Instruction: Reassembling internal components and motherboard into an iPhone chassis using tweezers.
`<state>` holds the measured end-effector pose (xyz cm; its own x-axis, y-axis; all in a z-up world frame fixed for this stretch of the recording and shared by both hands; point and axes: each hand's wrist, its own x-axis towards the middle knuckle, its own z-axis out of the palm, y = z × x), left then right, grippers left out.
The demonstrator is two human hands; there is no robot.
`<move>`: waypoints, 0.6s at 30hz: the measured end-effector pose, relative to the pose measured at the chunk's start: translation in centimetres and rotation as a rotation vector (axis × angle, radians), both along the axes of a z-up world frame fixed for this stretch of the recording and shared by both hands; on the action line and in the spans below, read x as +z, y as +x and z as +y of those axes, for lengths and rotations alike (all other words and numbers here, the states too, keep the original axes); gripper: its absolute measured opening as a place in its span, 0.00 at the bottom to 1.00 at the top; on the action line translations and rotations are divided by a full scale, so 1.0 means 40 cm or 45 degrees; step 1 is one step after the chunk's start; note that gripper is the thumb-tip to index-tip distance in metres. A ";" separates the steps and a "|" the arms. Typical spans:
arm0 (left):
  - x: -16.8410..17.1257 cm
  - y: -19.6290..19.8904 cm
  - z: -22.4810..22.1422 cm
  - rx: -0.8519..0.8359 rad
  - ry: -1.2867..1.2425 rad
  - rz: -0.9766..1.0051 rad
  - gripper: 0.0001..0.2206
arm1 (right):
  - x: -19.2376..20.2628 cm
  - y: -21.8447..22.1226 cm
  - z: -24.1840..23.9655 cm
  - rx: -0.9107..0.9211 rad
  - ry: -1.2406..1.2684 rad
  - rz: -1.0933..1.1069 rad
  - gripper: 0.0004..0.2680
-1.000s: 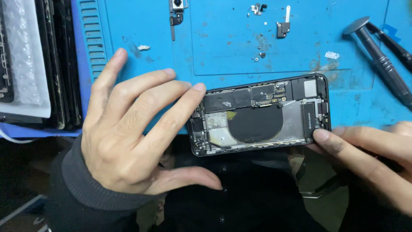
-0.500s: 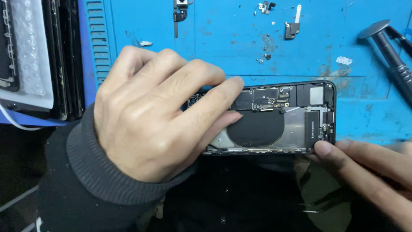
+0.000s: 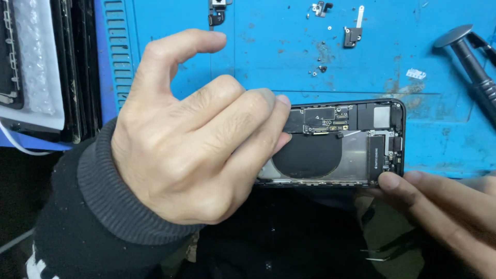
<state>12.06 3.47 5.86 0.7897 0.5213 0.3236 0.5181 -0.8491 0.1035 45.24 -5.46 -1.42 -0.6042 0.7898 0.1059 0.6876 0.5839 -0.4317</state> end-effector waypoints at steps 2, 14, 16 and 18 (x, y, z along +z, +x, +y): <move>0.018 0.006 0.001 0.013 0.001 0.015 0.12 | -0.009 0.008 -0.007 -0.003 -0.008 -0.003 0.19; -0.038 0.076 -0.038 0.171 -0.104 -0.107 0.05 | -0.027 0.063 0.044 0.278 -0.040 -0.136 0.20; -0.052 0.079 -0.037 0.170 -0.066 -0.114 0.07 | -0.030 0.074 0.043 0.317 -0.057 -0.173 0.20; -0.058 0.082 -0.032 0.145 -0.088 -0.132 0.07 | -0.032 0.075 0.044 0.315 -0.040 -0.145 0.20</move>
<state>15.33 2.19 3.53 0.6885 0.6292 0.3605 0.5938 -0.7746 0.2179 48.24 -3.71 -2.69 -0.7859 0.6183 0.0038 0.5708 0.7278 -0.3801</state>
